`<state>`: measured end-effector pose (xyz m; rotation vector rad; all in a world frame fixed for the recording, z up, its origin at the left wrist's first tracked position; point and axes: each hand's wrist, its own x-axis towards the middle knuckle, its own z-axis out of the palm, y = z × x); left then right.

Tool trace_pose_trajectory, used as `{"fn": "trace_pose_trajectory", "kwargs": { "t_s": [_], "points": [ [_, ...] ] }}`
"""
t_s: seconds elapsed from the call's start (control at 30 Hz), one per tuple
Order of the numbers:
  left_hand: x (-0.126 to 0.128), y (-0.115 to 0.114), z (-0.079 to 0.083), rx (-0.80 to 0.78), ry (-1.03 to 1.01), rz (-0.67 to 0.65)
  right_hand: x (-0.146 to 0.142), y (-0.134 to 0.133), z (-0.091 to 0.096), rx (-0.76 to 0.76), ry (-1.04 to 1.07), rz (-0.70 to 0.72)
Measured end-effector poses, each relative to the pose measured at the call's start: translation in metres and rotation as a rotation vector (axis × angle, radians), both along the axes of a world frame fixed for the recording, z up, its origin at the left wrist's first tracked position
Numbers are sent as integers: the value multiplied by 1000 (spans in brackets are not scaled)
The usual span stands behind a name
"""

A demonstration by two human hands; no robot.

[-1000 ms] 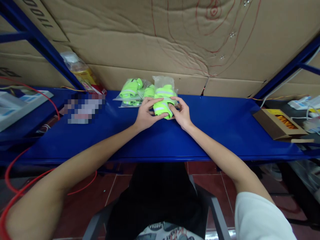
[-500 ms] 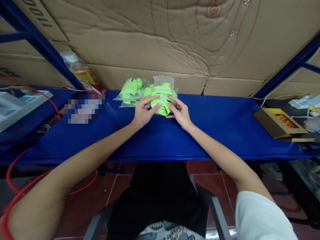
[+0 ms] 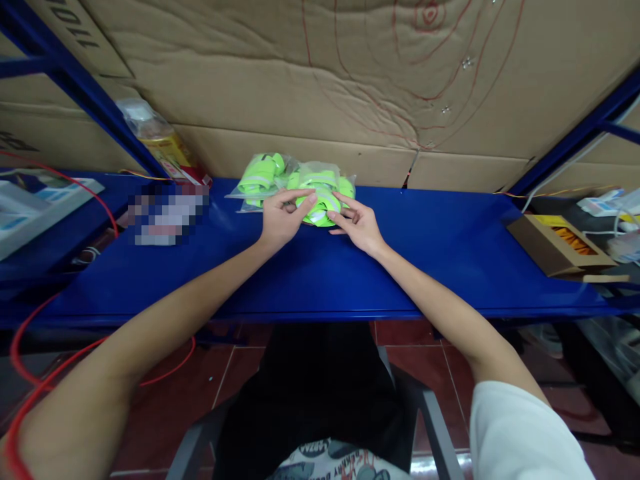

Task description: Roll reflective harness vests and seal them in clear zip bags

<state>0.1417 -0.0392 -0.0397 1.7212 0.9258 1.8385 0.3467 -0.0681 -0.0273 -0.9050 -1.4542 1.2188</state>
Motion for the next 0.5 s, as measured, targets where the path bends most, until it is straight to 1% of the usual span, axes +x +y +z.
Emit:
{"fn": "trace_pose_trajectory", "kwargs": {
  "t_s": [0.13,0.2,0.3,0.4,0.5],
  "points": [
    [-2,3,-3,11,5,-1,2,1,-1,-44,58,20],
    [-4,3,-5,0,16,-23,3,2,-4,-67,85,19],
    [-6,2,-5,-50,2,-125,3,3,-6,-82,98,-5],
    [-8,3,-2,-89,-5,-232,2,2,-3,-73,107,-35],
    [-11,5,-1,-104,-6,-241,2,0,2,-51,101,-5]
  ]
}}
